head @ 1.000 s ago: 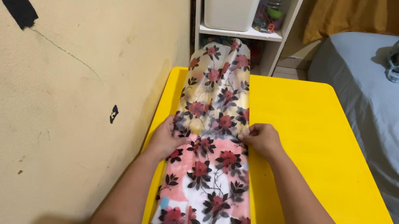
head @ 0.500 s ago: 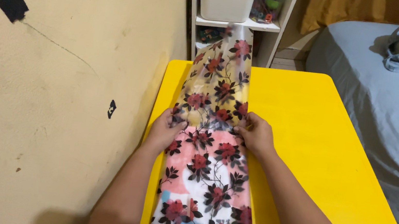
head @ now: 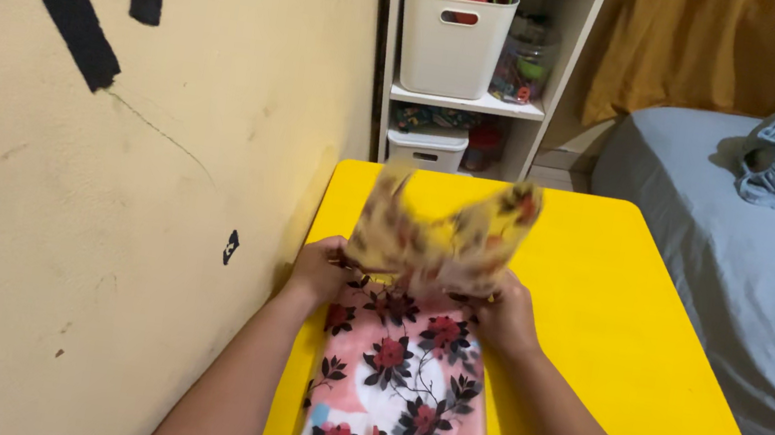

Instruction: The person wraps a book with floral-patterned paper on a yellow table. They fold the paper over the book, smooth the edges, and adjust the folds to create a neat package.

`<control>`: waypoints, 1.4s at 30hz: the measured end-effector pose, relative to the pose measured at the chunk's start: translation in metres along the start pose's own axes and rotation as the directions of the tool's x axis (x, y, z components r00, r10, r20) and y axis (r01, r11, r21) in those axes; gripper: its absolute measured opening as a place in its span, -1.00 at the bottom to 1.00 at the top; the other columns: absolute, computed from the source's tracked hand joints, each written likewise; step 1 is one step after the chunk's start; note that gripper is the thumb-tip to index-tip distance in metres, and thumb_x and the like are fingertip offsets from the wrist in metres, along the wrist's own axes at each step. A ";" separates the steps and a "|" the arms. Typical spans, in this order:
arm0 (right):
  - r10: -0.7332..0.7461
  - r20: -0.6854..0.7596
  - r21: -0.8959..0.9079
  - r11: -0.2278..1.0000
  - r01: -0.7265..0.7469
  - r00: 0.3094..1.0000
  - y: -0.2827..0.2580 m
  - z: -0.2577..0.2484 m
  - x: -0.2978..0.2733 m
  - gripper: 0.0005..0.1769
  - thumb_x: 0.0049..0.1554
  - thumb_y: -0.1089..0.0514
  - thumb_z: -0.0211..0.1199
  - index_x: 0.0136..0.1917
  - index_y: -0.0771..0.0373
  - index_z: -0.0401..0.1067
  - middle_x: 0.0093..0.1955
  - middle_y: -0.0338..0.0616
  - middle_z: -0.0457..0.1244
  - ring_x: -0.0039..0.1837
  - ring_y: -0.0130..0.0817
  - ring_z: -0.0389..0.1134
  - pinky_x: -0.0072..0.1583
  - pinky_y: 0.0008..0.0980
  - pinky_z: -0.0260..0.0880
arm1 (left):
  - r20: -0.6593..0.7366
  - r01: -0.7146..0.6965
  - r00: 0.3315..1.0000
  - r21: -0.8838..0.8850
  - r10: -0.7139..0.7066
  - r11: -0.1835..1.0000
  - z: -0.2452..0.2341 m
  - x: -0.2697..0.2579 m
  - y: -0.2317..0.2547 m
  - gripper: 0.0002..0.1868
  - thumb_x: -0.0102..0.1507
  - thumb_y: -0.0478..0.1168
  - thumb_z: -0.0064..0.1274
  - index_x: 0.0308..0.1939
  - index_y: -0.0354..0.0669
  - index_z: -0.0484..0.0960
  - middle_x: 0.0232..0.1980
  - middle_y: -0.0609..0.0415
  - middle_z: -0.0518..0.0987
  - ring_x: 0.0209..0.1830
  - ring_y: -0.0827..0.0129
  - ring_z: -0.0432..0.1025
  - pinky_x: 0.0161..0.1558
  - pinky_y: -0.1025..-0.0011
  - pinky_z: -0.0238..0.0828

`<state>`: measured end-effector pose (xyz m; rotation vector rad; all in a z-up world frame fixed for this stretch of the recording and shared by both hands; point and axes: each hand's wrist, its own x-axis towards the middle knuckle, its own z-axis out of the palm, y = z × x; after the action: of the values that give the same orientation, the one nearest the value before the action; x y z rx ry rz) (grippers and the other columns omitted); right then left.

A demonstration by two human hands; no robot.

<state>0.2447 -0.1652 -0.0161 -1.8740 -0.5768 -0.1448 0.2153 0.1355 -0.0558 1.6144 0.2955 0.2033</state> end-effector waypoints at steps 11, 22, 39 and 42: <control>0.130 0.067 0.208 0.968 -0.142 0.989 -0.033 -0.011 -0.006 -0.72 0.07 0.25 0.32 0.08 0.32 0.53 0.04 -0.05 0.43 0.07 -0.29 0.42 0.07 -0.32 0.45 | 0.011 -0.083 0.996 0.414 0.086 0.906 -0.020 -0.034 0.030 -0.80 0.14 -0.23 0.24 -0.17 -0.11 0.79 -0.25 0.10 0.74 -0.26 0.43 0.57 -0.15 0.43 0.47; 0.271 0.011 -0.284 0.924 -0.257 0.963 0.061 -0.008 0.038 -0.77 0.08 0.10 0.38 -0.04 0.26 0.57 -0.25 -0.06 0.44 -0.21 -0.27 0.50 -0.06 -0.24 0.48 | 0.046 0.036 0.998 0.165 -0.045 0.986 -0.030 0.029 -0.017 -0.61 0.18 -0.28 0.25 0.06 -0.35 0.63 -0.18 0.01 0.73 -0.25 0.37 0.60 -0.19 0.40 0.57; 0.224 -0.055 -0.068 0.971 -0.227 0.973 0.048 0.006 0.022 -0.91 0.12 0.27 0.34 -0.07 0.32 0.53 -0.30 -0.14 0.38 -0.31 -0.42 0.37 -0.21 -0.37 0.37 | 0.061 -0.030 0.998 0.124 0.022 0.992 -0.026 0.035 -0.034 -0.45 0.08 -0.51 0.26 0.17 -0.38 0.55 -0.08 0.10 0.68 -0.14 0.44 0.55 -0.02 0.46 0.51; 0.204 -0.093 0.002 0.979 -0.204 0.975 0.035 0.007 0.018 -0.96 0.16 0.30 0.33 -0.08 0.31 0.52 -0.34 -0.14 0.33 -0.36 -0.47 0.31 -0.29 -0.39 0.31 | 0.097 -0.001 0.995 0.147 -0.014 0.989 -0.026 0.036 -0.033 -0.54 0.10 -0.50 0.24 0.10 -0.39 0.64 -0.04 0.07 0.69 -0.09 0.43 0.55 0.02 0.46 0.51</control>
<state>0.2749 -0.1620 -0.0415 -1.9104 -0.3176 -0.0984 0.2391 0.1730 -0.0889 1.7626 0.2449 0.0990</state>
